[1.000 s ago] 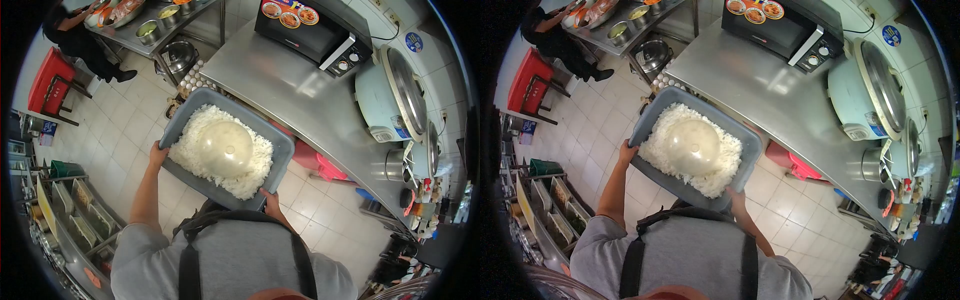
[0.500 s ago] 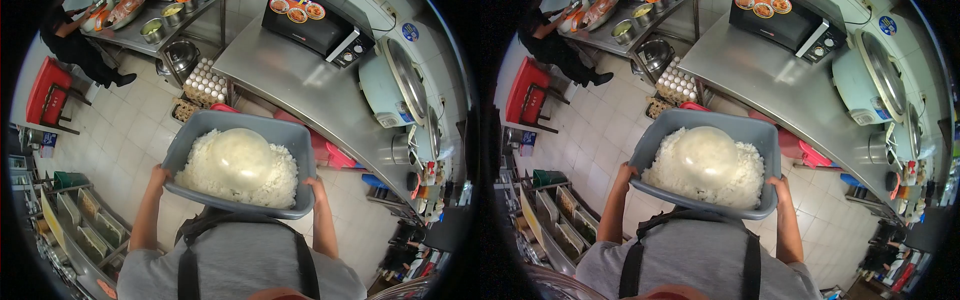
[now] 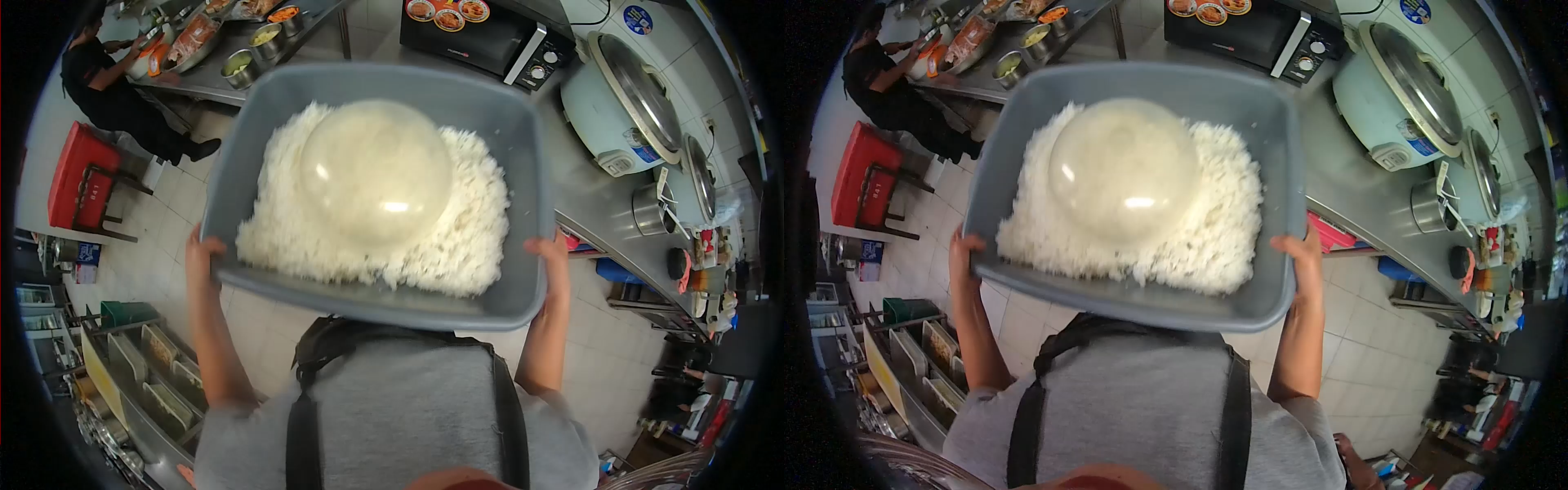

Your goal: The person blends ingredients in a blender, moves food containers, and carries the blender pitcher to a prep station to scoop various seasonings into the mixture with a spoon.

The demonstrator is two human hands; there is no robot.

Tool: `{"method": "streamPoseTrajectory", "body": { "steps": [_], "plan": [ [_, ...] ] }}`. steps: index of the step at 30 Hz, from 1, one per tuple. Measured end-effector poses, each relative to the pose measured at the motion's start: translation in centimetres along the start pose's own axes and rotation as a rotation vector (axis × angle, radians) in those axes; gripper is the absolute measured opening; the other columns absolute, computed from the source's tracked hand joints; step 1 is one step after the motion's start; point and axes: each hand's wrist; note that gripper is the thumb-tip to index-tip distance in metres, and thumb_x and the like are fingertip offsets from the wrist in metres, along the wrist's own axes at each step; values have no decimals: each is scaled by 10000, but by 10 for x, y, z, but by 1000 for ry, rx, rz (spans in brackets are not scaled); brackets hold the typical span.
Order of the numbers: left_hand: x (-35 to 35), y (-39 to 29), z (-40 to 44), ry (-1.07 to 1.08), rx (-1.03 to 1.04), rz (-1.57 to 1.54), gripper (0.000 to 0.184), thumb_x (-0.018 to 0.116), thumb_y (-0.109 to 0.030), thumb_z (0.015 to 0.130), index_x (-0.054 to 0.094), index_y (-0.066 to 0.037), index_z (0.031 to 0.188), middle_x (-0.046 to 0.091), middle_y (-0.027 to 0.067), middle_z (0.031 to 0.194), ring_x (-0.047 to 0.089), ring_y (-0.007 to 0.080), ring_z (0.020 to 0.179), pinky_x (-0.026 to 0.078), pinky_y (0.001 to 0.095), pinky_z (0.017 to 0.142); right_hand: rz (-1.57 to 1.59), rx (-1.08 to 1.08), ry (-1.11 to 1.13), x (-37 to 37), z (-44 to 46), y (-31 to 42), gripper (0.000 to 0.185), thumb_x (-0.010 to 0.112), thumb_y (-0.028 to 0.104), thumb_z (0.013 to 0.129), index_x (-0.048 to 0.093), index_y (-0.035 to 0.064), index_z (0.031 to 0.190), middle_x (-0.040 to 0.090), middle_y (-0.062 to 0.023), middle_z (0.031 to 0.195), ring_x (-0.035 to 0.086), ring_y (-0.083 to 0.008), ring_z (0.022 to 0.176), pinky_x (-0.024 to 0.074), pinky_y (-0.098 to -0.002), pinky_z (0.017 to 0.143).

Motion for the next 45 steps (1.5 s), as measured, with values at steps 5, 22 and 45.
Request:
{"method": "streamPoseTrajectory", "body": {
  "steps": [5, 22, 45],
  "plan": [
    [108, -16, 77, 484, 187, -124, 221, 528, -86, 661, 566, -27, 871, 516, -8, 700, 484, 91, 637, 383, 240, 601, 155, 79, -114, -23, 65, 3, 400, 602, 159, 624, 544, -26, 975, 578, -140, 853, 582, -248, 730, 485, -341, 669],
    [173, 226, 190, 207, -303, -58, 370, 574, -361, 865, 599, -45, 1056, 584, 71, 809, 558, 196, 785, 455, 337, 745, 109, -435, -481, -71, 132, -139, 349, 452, 297, 916, 511, 35, 1140, 560, -84, 1095, 523, -198, 992, 419, -343, 842],
    [-88, 296, -4, 320, -655, -266, 434, 607, -198, 865, 456, -130, 1267, 576, 23, 1140, 545, 176, 1056, 442, 395, 906, -159, 218, 560, 44, 64, -308, 546, 706, -2, 712, 433, 60, 1182, 530, -80, 1156, 548, -188, 1009, 428, -327, 911]
  ]
}}
Point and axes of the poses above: each hand's wrist, its own z-axis towards the middle knuckle, its own x-axis out of the palm, y = z × x
